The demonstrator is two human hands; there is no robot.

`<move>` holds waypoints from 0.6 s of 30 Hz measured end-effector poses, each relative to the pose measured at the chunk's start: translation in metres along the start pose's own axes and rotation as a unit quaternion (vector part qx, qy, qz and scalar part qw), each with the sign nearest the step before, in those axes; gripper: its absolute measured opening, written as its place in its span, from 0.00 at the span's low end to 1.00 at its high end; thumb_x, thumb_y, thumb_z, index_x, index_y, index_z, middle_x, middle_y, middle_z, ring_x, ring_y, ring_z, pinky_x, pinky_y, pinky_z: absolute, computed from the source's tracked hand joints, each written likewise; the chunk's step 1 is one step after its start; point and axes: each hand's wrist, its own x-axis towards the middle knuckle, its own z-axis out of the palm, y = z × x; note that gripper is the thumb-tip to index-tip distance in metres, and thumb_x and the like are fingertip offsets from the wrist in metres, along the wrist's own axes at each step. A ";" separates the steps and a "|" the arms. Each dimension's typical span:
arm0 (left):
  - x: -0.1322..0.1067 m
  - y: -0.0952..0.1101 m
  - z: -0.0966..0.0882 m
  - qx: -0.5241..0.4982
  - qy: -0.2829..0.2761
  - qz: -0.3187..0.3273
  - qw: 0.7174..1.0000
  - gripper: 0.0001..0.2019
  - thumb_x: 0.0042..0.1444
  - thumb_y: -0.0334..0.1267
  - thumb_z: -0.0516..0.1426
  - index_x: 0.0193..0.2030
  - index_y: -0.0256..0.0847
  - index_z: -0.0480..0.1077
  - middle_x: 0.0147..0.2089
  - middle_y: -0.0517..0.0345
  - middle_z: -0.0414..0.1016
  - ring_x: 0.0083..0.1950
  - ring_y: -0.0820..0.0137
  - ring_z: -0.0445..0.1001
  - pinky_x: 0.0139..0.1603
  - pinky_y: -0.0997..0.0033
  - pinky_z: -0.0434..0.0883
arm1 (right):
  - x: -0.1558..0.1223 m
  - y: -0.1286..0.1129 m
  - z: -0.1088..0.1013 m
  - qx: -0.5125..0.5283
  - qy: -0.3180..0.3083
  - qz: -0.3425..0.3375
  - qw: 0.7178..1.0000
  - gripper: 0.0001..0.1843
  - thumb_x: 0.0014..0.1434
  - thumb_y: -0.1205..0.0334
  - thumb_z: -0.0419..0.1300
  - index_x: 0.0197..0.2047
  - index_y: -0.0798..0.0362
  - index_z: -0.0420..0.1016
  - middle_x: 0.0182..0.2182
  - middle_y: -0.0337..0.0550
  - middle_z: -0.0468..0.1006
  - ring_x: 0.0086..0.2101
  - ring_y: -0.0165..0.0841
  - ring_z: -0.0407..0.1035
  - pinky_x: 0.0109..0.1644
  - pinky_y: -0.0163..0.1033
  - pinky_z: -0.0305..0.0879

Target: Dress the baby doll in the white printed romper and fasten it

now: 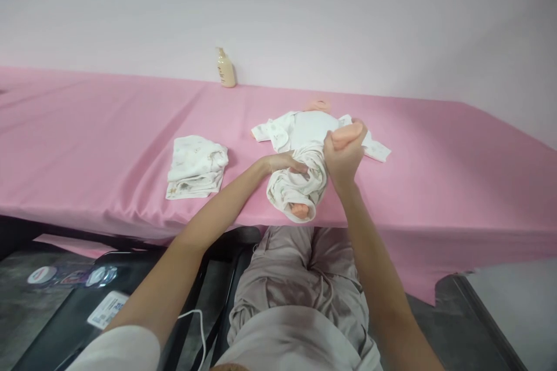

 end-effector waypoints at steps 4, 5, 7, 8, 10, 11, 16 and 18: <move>-0.009 0.021 0.000 0.107 -0.063 0.047 0.991 0.22 0.34 0.33 0.69 0.40 0.39 0.73 0.39 0.57 0.78 0.43 0.64 0.75 0.45 0.69 0.70 | 0.009 0.016 0.009 -0.065 -0.130 -0.021 0.989 0.37 0.53 0.56 0.54 0.64 0.57 0.49 0.35 0.46 0.76 0.34 0.41 0.71 0.39 0.45 0.65; -0.014 0.027 0.000 0.157 -0.083 0.068 0.982 0.21 0.34 0.34 0.68 0.40 0.39 0.74 0.39 0.58 0.78 0.42 0.65 0.75 0.43 0.70 0.71 | 0.004 0.019 0.009 -0.072 -0.169 -0.038 0.982 0.38 0.54 0.55 0.54 0.65 0.58 0.48 0.32 0.45 0.75 0.32 0.39 0.71 0.39 0.44 0.65; -0.024 0.038 0.002 0.257 -0.110 0.096 0.955 0.16 0.37 0.37 0.67 0.36 0.39 0.74 0.36 0.59 0.78 0.39 0.66 0.75 0.38 0.72 0.70 | -0.008 0.025 0.010 -0.085 -0.227 -0.071 0.968 0.37 0.56 0.54 0.53 0.65 0.59 0.48 0.30 0.44 0.75 0.30 0.36 0.69 0.38 0.41 0.63; -0.030 0.043 0.004 0.291 -0.113 0.105 0.944 0.13 0.38 0.38 0.66 0.34 0.39 0.74 0.34 0.59 0.77 0.36 0.66 0.75 0.35 0.73 0.70 | -0.014 0.028 0.011 -0.092 -0.239 -0.086 0.963 0.36 0.56 0.53 0.53 0.65 0.59 0.50 0.29 0.44 0.75 0.30 0.35 0.69 0.37 0.40 0.63; -0.041 0.052 0.009 0.344 -0.111 0.136 0.923 0.09 0.42 0.36 0.64 0.32 0.38 0.73 0.32 0.60 0.76 0.33 0.68 0.74 0.33 0.73 0.68 | -0.026 0.034 0.013 -0.095 -0.241 -0.115 0.959 0.31 0.57 0.54 0.52 0.61 0.58 0.57 0.29 0.44 0.75 0.29 0.35 0.68 0.35 0.38 0.62; -0.045 0.056 0.011 0.369 -0.103 0.163 0.909 0.09 0.42 0.34 0.63 0.33 0.38 0.73 0.34 0.59 0.75 0.34 0.68 0.73 0.34 0.72 0.68 | -0.029 0.038 0.013 -0.095 -0.233 -0.130 0.959 0.26 0.58 0.54 0.51 0.57 0.58 0.63 0.28 0.44 0.75 0.29 0.35 0.68 0.35 0.38 0.63; -0.048 0.069 0.012 0.445 0.032 0.295 0.845 0.13 0.40 0.34 0.64 0.35 0.38 0.70 0.40 0.56 0.71 0.44 0.64 0.68 0.47 0.65 0.65 | -0.033 0.046 0.012 -0.085 -0.234 -0.173 0.953 0.17 0.61 0.56 0.46 0.26 0.51 0.68 0.23 0.46 0.71 0.28 0.37 0.67 0.34 0.43 0.65; -0.042 0.067 0.007 0.406 0.071 0.312 0.856 0.13 0.41 0.36 0.63 0.35 0.38 0.69 0.41 0.56 0.70 0.45 0.64 0.67 0.48 0.65 0.64 | -0.032 0.047 0.010 -0.059 -0.261 -0.178 0.947 0.16 0.60 0.55 0.49 0.22 0.49 0.65 0.23 0.46 0.71 0.29 0.38 0.68 0.35 0.45 0.67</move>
